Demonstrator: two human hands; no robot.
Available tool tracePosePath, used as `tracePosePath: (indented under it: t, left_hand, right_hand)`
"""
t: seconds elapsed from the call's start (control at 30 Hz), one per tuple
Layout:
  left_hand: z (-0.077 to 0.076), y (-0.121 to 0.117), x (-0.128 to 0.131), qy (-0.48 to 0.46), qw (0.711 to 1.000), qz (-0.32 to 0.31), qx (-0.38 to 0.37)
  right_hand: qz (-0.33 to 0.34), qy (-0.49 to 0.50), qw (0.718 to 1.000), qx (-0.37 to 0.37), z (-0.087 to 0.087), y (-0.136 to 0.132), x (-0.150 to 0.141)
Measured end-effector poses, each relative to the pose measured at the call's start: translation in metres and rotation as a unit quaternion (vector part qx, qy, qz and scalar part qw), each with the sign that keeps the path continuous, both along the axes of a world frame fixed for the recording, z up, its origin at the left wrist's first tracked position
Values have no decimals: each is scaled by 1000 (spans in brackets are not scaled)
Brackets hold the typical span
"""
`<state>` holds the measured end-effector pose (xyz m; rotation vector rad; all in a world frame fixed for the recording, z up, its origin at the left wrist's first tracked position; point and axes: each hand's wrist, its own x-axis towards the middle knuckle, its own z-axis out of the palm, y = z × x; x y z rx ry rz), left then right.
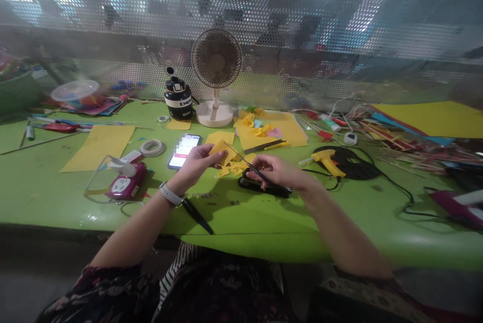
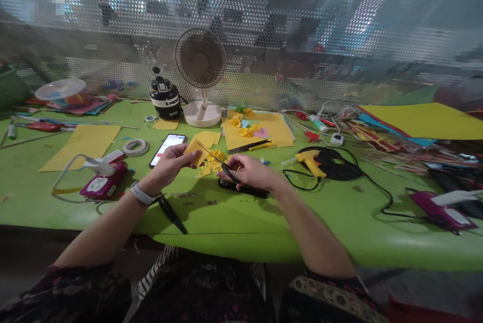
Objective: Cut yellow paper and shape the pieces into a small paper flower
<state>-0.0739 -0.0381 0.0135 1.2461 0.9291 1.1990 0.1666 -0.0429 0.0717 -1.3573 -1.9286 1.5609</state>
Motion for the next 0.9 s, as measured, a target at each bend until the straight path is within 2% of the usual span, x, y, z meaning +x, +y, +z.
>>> tracePosePath:
  t: [0.9]
  left_hand:
    - [3,-1,1,-13,1000,-4,-22]
  right_hand:
    - [-10,-5,1000,16,-7,2,1]
